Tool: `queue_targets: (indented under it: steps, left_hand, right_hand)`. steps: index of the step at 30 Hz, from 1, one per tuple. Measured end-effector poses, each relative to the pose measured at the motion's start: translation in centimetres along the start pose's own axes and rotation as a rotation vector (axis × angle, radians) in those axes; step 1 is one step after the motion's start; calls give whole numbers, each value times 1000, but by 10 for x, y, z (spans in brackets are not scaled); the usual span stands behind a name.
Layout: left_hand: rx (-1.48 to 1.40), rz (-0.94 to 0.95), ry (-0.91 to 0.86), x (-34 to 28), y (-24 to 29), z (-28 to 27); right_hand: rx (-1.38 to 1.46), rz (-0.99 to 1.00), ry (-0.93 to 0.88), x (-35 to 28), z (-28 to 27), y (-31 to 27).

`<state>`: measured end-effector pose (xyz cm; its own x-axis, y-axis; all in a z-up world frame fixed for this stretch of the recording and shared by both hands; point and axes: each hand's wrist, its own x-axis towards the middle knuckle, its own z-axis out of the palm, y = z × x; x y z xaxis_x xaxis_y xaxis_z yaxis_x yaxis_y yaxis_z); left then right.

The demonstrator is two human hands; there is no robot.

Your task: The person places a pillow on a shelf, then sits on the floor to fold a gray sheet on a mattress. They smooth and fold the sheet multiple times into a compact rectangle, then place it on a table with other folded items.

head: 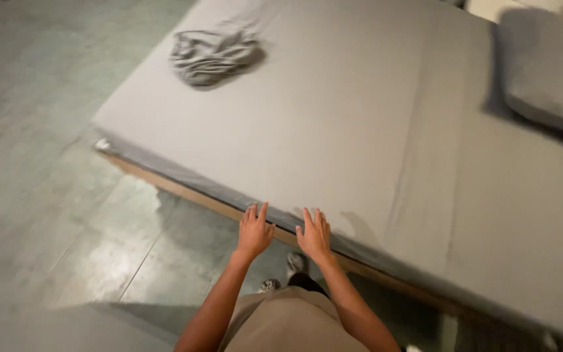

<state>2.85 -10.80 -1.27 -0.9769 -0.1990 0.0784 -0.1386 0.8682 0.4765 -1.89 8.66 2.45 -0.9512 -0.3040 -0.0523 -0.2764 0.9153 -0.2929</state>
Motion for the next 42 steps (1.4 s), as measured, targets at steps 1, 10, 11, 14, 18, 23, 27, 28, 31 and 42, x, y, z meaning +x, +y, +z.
queue_targets:
  steps: [1,10,11,14,18,23,27,28,31,42]
  left_hand:
    - [2,-34,17,-5,-10,-6]
    - [-88,-284,158,4,-90,-76]
    - [-78,-309,178,11,-100,-82]
    - [-66,-389,232,31,-136,-90]
    - [-68,-505,193,54,-178,-110]
    - [20,-570,201,89,-220,-143]
    - [17,-633,242,105,-240,-170]
    - [17,-652,249,109,-248,-176]
    - [3,-707,239,114,-273,-188]
    - [-71,-766,264,145,-407,-231]
  right_hand:
    - [-3,-36,-13,8,7,-8]
    - [-45,-305,-213,92,38,-119]
    - [-65,-346,-217,106,45,-132]
    - [-84,-444,-235,145,55,-170]
    - [-78,-514,-215,205,80,-209]
    - [-55,-513,-273,277,115,-245]
    - [-108,-555,-312,308,128,-285]
    - [-111,-573,-321,316,135,-294]
    - [-99,-625,-332,331,153,-320]
    - [-170,-635,-422,383,202,-450]
